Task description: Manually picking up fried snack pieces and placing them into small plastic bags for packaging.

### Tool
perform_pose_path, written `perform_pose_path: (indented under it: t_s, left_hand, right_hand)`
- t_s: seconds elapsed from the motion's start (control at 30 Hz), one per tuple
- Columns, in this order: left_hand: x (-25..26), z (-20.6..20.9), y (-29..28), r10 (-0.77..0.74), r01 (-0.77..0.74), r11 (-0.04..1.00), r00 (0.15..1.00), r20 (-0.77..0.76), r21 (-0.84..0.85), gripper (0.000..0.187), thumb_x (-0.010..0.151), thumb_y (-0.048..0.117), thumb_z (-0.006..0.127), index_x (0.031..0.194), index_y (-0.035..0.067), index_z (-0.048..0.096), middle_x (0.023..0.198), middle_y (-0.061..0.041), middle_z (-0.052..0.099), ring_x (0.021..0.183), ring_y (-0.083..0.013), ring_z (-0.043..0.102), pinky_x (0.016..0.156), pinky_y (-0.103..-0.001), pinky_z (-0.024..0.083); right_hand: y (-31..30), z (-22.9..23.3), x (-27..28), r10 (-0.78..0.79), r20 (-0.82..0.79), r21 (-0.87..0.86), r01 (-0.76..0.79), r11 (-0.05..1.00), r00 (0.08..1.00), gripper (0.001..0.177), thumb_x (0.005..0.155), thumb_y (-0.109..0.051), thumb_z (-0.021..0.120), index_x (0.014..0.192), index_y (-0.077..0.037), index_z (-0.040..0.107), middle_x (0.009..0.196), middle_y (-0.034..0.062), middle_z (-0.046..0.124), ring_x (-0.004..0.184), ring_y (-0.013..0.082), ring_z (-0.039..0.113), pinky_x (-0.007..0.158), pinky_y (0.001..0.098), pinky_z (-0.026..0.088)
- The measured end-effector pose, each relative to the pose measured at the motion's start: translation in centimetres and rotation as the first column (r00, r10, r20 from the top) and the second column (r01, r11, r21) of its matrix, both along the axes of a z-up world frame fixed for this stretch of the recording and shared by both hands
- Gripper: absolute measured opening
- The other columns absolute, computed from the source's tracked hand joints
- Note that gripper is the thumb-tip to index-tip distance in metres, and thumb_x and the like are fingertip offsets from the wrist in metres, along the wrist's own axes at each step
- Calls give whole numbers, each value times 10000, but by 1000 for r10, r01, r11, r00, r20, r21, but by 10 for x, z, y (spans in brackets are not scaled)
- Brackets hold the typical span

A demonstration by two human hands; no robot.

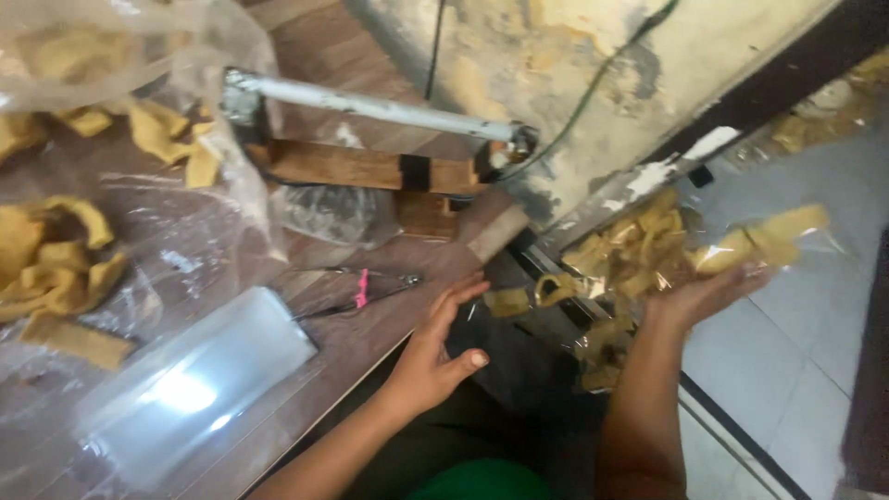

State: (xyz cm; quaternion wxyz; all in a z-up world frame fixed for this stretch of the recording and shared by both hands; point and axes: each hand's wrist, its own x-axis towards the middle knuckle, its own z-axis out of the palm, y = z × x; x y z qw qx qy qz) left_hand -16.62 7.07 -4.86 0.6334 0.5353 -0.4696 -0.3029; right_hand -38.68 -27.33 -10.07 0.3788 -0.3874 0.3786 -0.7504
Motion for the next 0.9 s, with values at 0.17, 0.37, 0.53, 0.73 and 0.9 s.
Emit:
perform_pose_path:
  t_s: [0.17, 0.37, 0.53, 0.73, 0.9]
  left_hand:
    - [-2, 1, -5, -96, 89, 993, 991, 93, 78, 772, 911, 723, 465, 1467, 187, 467, 1619, -145, 374, 1474, -365, 422, 1116, -562, 387]
    - [29, -20, 39, 63, -91, 988, 976, 206, 127, 503, 956, 389, 638, 1378, 122, 581, 1552, -159, 467, 1443, -330, 457, 1168, -486, 334]
    - [64, -41, 121, 320, -395, 906, 874, 365, 151, 388, 929, 254, 696, 1276, 91, 642, 1458, -124, 592, 1324, -281, 593, 1109, -418, 432]
    - [86, -107, 211, 465, -707, 684, 612, 640, 179, 383, 859, 252, 750, 1232, 182, 696, 1323, -71, 679, 1194, -299, 671, 1017, -444, 515]
    - [87, -140, 230, 367, -783, 618, 364, 856, 69, 522, 687, 270, 863, 1187, 193, 733, 1266, -94, 703, 1235, -338, 640, 1080, -526, 478]
  right_hand:
    - [-54, -7, -23, 181, -50, 669, -101, 736, 982, 952, 832, -776, 427, 1622, -299, 192, 1661, 47, 396, 1530, 297, 372, 1221, 581, 254]
    - [-9, -62, 35, -21, -385, 34, 38, 999, 923, 567, 1041, -255, 592, 1546, -145, 358, 1609, 156, 405, 1458, 361, 464, 1162, 523, 443]
    - [149, -64, 151, 139, -700, -367, -519, 772, 701, 367, 1069, -154, 452, 1409, -17, 479, 1448, 202, 529, 1372, 373, 512, 1167, 485, 422]
    - [310, -44, 232, 183, -935, -304, -952, 24, 304, 254, 1012, -230, 615, 1206, -99, 713, 1250, 83, 687, 1184, 286, 659, 1015, 433, 501]
    - [354, -52, 264, -58, -957, -274, -953, -129, 283, 144, 940, -134, 706, 1069, -93, 753, 1120, 90, 742, 1096, 274, 711, 896, 384, 581]
